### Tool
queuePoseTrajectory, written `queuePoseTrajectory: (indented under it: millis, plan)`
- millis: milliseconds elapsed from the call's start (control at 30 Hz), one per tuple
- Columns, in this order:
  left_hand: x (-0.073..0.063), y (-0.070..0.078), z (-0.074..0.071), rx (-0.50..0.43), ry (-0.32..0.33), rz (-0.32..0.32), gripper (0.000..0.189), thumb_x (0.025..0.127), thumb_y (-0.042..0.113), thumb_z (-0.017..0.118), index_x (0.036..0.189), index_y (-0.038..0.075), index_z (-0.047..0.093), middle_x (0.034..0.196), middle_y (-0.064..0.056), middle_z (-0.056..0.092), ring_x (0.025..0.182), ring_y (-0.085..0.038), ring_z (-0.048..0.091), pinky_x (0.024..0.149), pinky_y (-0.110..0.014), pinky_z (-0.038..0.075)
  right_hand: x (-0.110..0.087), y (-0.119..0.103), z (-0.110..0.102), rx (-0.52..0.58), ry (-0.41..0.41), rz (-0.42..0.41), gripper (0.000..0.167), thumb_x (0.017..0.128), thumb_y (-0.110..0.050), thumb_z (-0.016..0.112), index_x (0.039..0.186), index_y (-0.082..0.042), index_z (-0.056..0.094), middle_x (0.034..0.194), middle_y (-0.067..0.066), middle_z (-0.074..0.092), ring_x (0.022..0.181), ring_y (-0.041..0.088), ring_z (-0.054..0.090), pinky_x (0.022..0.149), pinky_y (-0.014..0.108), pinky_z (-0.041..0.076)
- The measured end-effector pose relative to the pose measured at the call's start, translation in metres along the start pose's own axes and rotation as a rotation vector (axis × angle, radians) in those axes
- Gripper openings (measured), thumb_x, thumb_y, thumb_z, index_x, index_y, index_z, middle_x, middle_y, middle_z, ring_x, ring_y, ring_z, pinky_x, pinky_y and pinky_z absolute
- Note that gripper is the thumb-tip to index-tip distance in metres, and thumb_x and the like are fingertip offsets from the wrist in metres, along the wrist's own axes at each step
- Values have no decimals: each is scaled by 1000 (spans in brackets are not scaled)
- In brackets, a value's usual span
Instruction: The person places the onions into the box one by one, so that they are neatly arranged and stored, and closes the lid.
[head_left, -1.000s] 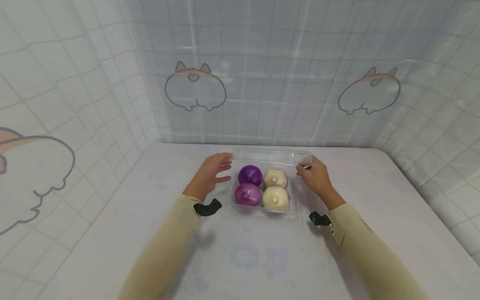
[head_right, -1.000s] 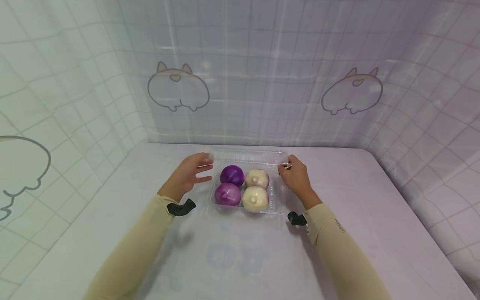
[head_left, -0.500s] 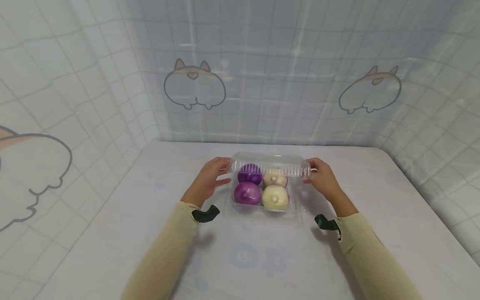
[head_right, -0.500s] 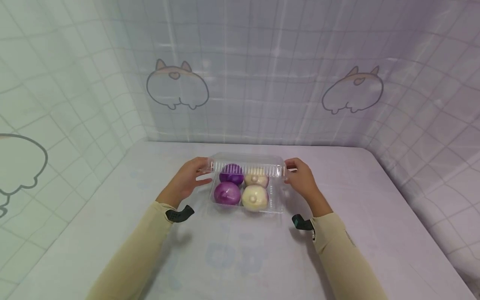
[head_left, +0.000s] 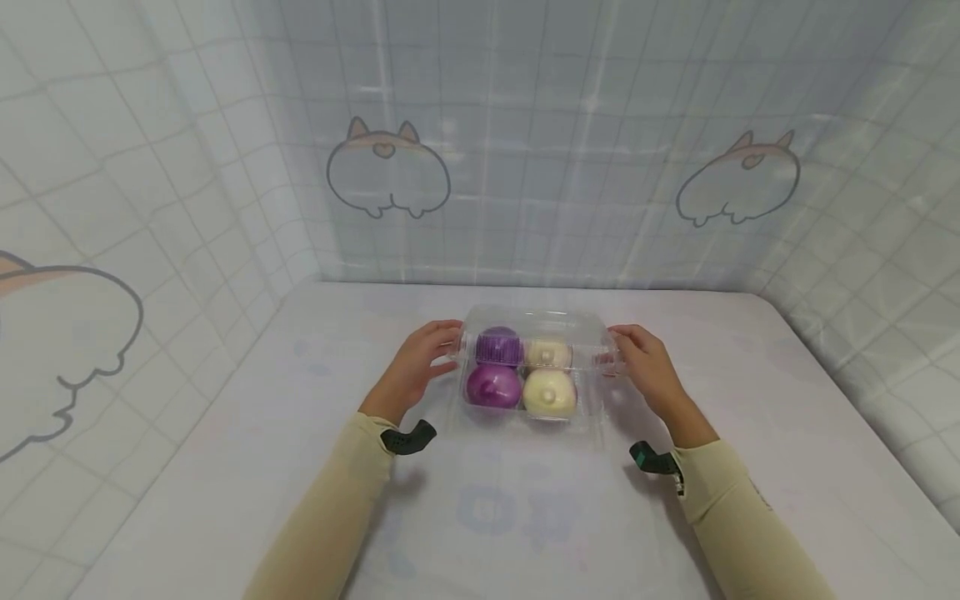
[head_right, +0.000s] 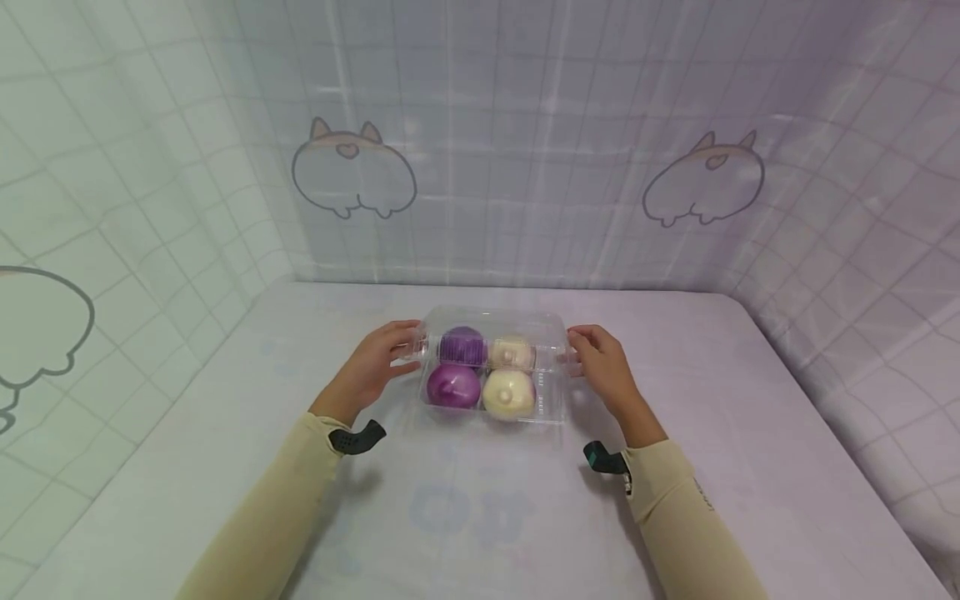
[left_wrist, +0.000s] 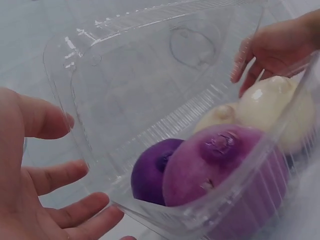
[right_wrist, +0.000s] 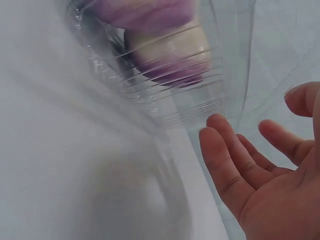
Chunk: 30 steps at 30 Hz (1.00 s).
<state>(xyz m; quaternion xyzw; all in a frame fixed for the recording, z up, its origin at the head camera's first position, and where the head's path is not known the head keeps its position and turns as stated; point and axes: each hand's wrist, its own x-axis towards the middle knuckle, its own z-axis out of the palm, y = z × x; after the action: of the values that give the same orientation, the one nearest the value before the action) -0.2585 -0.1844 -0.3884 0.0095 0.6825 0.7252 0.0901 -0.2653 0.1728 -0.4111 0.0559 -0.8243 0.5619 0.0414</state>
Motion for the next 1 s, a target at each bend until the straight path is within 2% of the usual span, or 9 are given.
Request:
queuePoseTrajectory:
  millis: [167, 367, 567, 1000]
  plan:
    - [0, -4, -1, 25, -41, 16, 50, 103, 26, 54, 146, 2, 46, 146, -21, 47, 134, -34, 45, 113, -53, 34, -5, 2, -1, 28, 10, 8, 49, 108, -37, 42, 137, 2, 51, 133, 21, 56, 110, 34, 64, 89, 38, 57]
    - [-6, -6, -3, 28, -54, 46, 47, 104, 25, 52, 144, 2, 47, 146, -20, 47, 134, -37, 47, 113, -50, 36, -4, 4, 0, 41, 16, 9, 49, 106, -37, 46, 136, 1, 53, 132, 20, 56, 108, 36, 61, 85, 31, 57]
    - [-8, -11, -5, 60, -49, 63, 46, 104, 25, 53, 144, 2, 47, 146, -19, 48, 132, -37, 49, 111, -48, 38, -3, 6, 1, 46, 9, 27, 46, 106, -33, 48, 137, 1, 53, 132, 21, 55, 106, 35, 55, 80, 26, 56]
    - [-8, -20, -6, 75, -19, 39, 45, 101, 21, 60, 142, 4, 51, 140, -19, 53, 122, -31, 55, 105, -46, 45, -8, 7, 5, 0, -18, 61, 45, 106, -33, 51, 141, -5, 51, 131, 19, 58, 110, 35, 61, 79, 21, 54]
